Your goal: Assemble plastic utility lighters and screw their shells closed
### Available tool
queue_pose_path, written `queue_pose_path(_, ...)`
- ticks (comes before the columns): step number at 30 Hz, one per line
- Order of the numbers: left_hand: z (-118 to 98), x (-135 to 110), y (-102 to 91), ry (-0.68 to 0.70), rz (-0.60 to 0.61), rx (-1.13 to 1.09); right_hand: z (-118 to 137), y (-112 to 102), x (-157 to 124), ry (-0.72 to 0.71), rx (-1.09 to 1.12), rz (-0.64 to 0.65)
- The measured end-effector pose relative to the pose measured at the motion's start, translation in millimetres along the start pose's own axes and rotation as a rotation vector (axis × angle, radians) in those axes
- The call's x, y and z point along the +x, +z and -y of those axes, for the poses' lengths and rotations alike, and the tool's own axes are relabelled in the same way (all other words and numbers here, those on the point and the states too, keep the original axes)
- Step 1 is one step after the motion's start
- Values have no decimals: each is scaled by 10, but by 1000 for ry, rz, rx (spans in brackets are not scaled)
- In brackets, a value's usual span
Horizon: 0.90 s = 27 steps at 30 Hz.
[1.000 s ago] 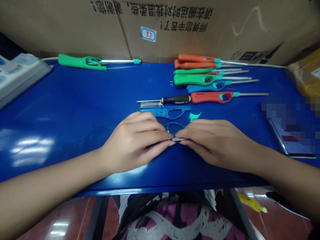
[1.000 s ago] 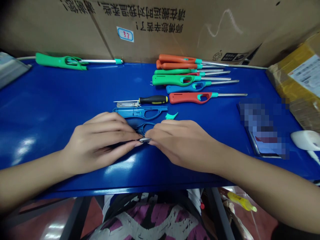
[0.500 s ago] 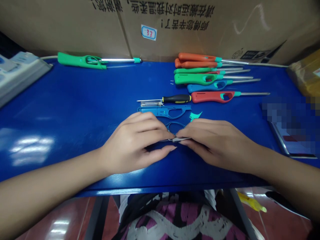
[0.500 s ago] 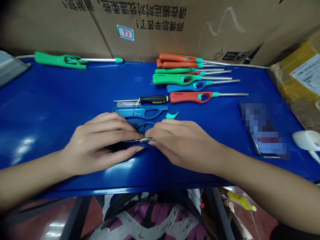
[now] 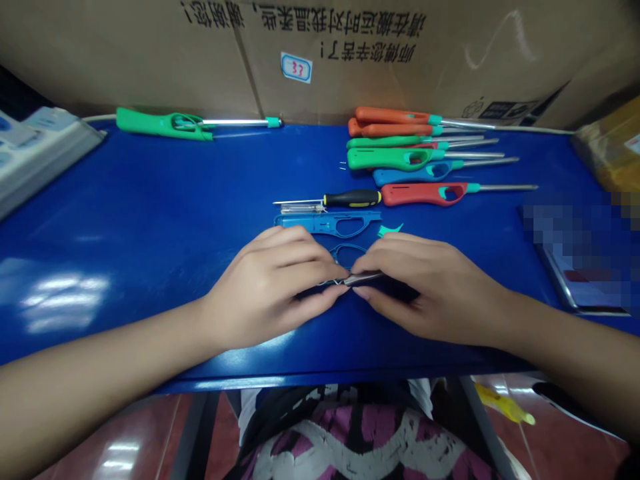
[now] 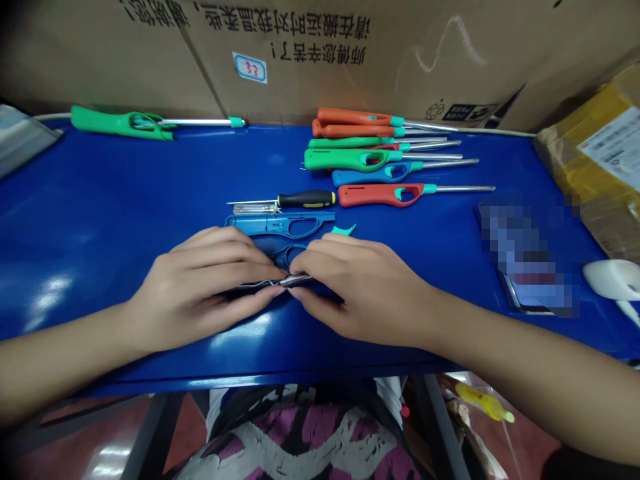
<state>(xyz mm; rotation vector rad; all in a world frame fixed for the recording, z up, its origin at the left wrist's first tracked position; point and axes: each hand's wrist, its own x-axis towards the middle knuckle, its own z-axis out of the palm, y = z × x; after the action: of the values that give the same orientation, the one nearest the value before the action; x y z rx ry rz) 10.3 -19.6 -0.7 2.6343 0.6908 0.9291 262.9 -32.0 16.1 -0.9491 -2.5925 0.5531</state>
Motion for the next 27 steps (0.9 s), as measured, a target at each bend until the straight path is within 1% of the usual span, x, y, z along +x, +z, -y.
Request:
queue_pose_path(4,-16,-10,-6,34,-21,81,41,31,17,61,53,-45)
queue_pose_path(7,-25,-7,-18,55,-11,101,48,51,21,109,83,-63)
queue_pose_path(15,-9,-8,-29,65,28,80,46,54,28,159,171,-31)
queue_pose_path(18,-17,-2,-27,63,33,80,58,59,32,164,164,-41)
queue_pose_path(23,-38,20,-54,54,9,85,43,21,12,127,107,-70)
queue_pose_path(27,-26,17,-97,4,31,78,-30,-81,-2,138,32,-152)
